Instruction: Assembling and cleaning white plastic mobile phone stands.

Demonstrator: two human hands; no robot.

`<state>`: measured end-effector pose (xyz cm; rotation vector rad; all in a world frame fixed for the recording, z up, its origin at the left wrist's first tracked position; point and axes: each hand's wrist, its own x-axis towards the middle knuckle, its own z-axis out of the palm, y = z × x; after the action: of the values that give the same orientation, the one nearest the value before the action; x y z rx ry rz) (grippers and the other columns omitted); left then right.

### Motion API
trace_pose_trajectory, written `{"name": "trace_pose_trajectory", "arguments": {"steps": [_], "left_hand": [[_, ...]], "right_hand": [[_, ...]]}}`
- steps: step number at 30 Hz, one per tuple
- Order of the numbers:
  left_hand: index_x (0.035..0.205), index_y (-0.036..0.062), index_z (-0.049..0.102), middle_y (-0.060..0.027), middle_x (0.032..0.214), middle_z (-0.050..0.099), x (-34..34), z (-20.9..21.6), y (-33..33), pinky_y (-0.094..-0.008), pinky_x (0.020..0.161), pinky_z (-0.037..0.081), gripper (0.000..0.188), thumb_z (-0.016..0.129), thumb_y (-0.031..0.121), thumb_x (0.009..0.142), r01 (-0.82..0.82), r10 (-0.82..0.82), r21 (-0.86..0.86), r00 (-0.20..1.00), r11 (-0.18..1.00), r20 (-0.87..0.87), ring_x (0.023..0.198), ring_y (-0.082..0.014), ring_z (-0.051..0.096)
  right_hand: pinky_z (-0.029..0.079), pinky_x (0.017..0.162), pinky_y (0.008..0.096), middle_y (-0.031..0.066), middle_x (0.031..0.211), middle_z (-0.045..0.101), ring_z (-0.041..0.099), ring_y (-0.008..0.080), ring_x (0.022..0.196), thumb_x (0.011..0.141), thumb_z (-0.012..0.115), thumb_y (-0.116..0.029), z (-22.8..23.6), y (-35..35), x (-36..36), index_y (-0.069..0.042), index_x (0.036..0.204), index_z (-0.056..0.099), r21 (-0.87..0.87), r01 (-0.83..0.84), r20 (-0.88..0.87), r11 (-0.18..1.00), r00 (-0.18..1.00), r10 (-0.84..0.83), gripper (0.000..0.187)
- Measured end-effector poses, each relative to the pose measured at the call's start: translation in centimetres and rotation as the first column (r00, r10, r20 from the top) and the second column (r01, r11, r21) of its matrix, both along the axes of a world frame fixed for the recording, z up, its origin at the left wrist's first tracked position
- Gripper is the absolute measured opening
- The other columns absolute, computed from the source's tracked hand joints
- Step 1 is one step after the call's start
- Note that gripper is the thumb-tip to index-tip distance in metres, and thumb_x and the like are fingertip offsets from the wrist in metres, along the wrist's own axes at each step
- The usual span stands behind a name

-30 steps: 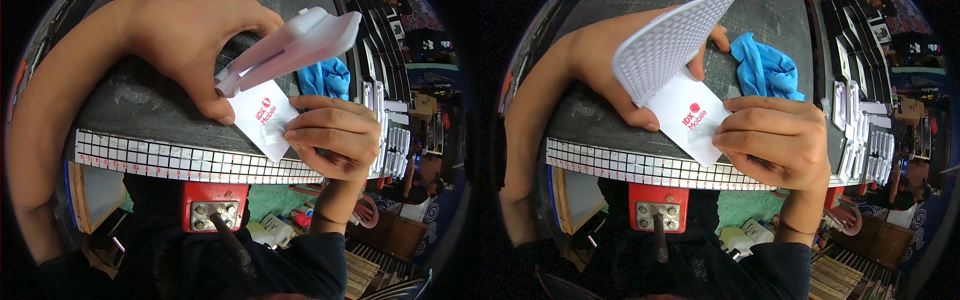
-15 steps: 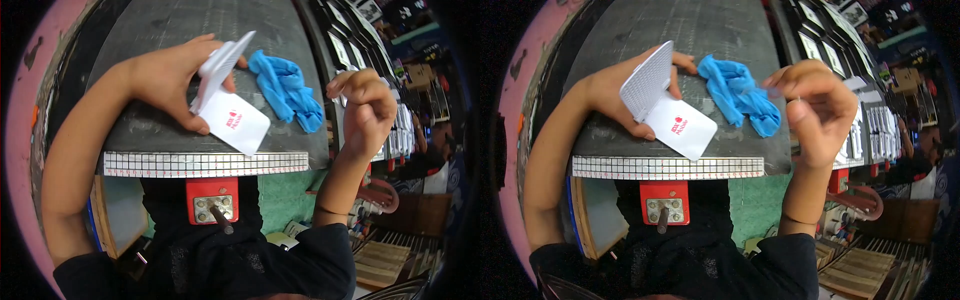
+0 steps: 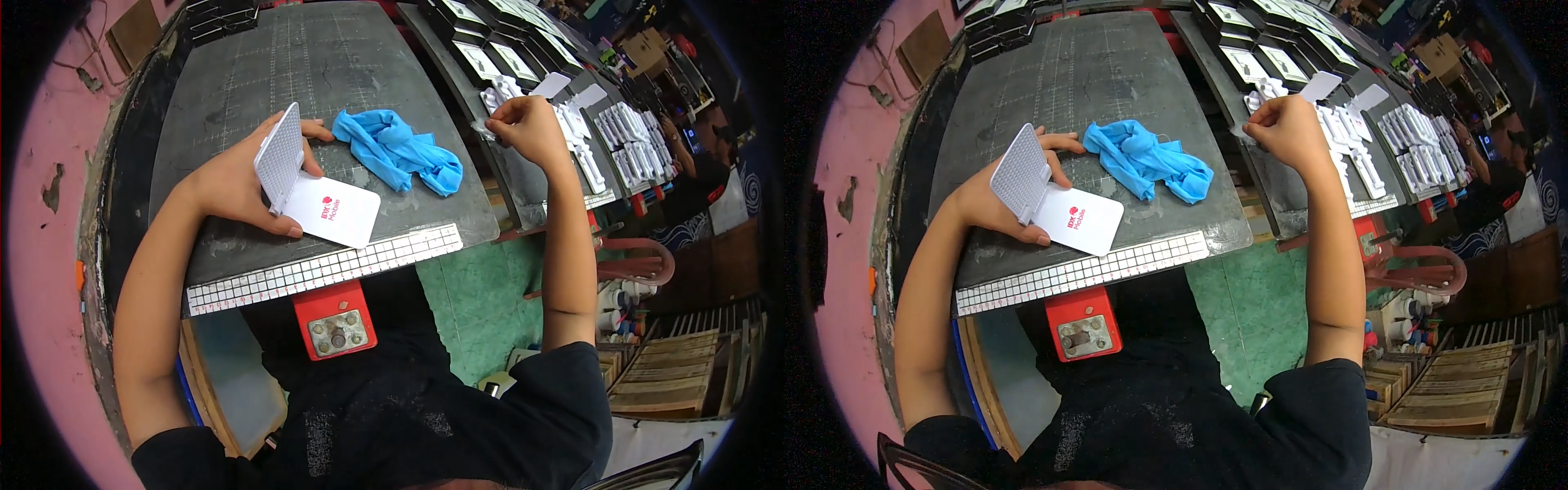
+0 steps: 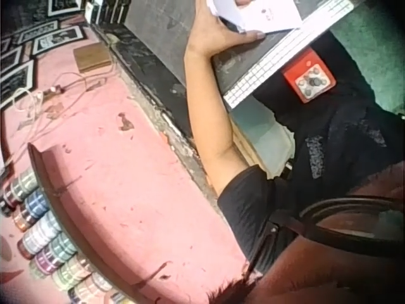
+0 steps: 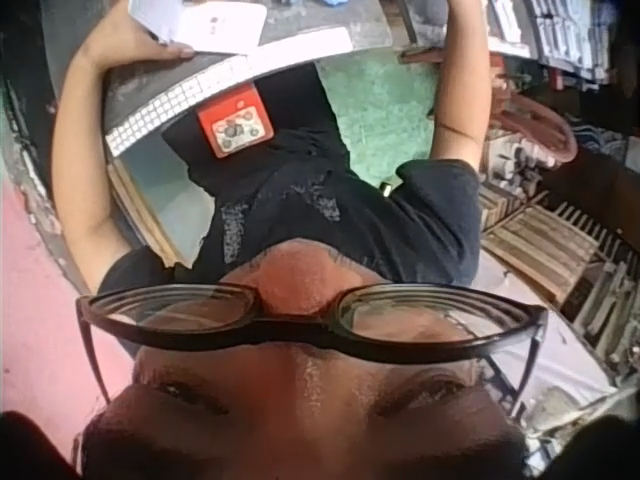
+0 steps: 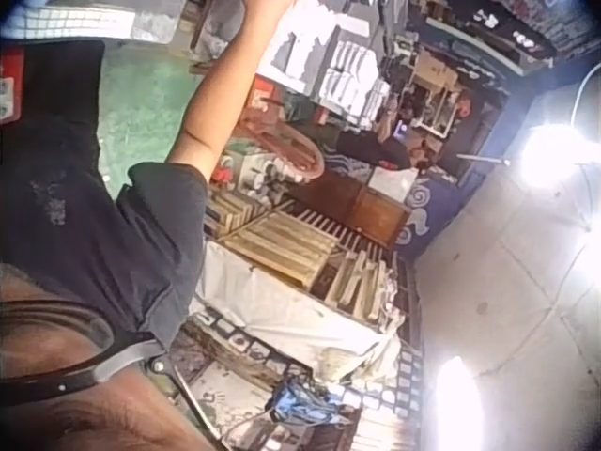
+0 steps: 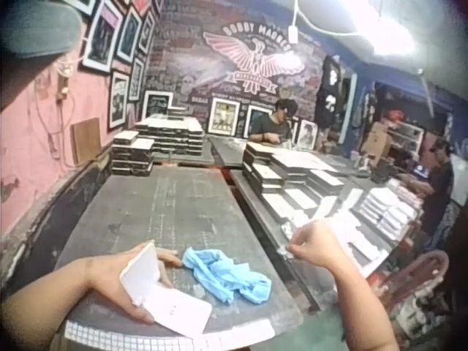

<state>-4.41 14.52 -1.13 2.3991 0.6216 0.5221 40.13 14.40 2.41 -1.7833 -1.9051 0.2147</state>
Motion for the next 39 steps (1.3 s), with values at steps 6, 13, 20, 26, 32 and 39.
{"name": "trace_pose_trajectory", "arguments": {"steps": [6, 13, 20, 26, 32, 39], "left_hand": [[0.111, 0.0146, 0.068, -0.0142, 0.156, 0.053, -0.1, 0.1, 0.0, -0.0629, 0.132, 0.003, 0.074, 0.102, 0.039, 0.05, -0.02, 0.019, -0.037, 1.0, 0.999, -0.016, 0.152, -0.0371, 0.046], [0.112, 0.0141, 0.07, -0.0132, 0.156, 0.054, -0.1, 0.1, -0.1, -0.0605, 0.133, 0.008, 0.072, 0.102, 0.037, 0.051, -0.002, 0.002, 0.028, 1.0, 1.0, -0.009, 0.152, -0.037, 0.045], [0.115, 0.0135, 0.076, -0.0103, 0.141, 0.063, -0.2, 0.6, -0.2, -0.0575, 0.131, 0.022, 0.073, 0.102, 0.035, 0.051, 0.015, -0.014, 0.069, 1.0, 0.998, -0.02, 0.144, -0.034, 0.052], [0.119, 0.0114, 0.076, -0.0089, 0.129, 0.066, -0.3, 0.8, -0.2, -0.0543, 0.121, 0.038, 0.073, 0.1, 0.034, 0.054, -0.043, 0.047, -0.082, 0.998, 0.996, 0.045, 0.137, -0.033, 0.055], [0.117, 0.0091, 0.073, -0.0147, 0.149, 0.05, -0.6, 0.1, 0.5, -0.0487, 0.112, 0.047, 0.066, 0.098, 0.034, 0.061, 0.055, -0.052, 0.208, 0.998, 0.977, -0.018, 0.139, -0.0336, 0.051], [0.119, 0.0088, 0.07, -0.017, 0.148, 0.053, -1.0, -0.8, 0.9, -0.0491, 0.113, 0.048, 0.07, 0.099, 0.029, 0.058, 0.068, -0.071, 0.065, 0.996, 0.996, 0.046, 0.136, -0.0355, 0.055]], "right_hand": [[0.061, 0.081, 0.0424, 0.0136, 0.088, 0.08, 0.077, 0.032, 0.083, 0.078, 0.087, -0.022, -0.7, -0.1, -0.9, -0.009, 0.095, 0.084, 0.086, 0.077, 0.306, 0.993, 0.947, -0.099, 0.021], [0.058, 0.08, 0.0437, 0.0112, 0.097, 0.076, 0.074, 0.0316, 0.093, 0.081, 0.086, -0.022, 0.0, -1.4, -3.5, -0.011, 0.109, 0.076, 0.195, 0.08, 0.535, 0.978, 0.827, -0.174, 0.032], [0.057, 0.084, 0.0432, 0.0134, 0.103, 0.073, 0.072, 0.0331, 0.093, 0.09, 0.08, -0.025, 0.7, -3.5, -11.0, -0.007, 0.122, 0.074, 0.309, -0.543, 0.249, 0.781, 0.839, 0.484, 0.037], [0.057, 0.089, 0.0408, 0.0152, 0.117, 0.073, 0.071, 0.036, 0.102, 0.09, 0.079, -0.012, -2.0, -0.8, -14.0, -0.001, 0.12, 0.073, 0.163, -0.637, 0.287, 0.753, 0.761, 0.581, 0.033], [0.057, 0.071, 0.0393, 0.0153, 0.099, 0.073, 0.072, 0.0319, 0.08, 0.084, 0.075, -0.007, -1.6, -1.1, -15.0, 0.0, 0.104, 0.075, 0.263, -0.615, 0.176, 0.743, 0.788, 0.59, 0.021], [0.058, 0.08, 0.0414, 0.0119, 0.107, 0.07, 0.071, 0.0328, 0.091, 0.078, 0.078, 0.002, -1.8, -5.4, -17.8, 0.0, 0.1, 0.076, 0.168, -0.813, 0.296, 0.557, 0.581, 0.758, 0.023]]}}
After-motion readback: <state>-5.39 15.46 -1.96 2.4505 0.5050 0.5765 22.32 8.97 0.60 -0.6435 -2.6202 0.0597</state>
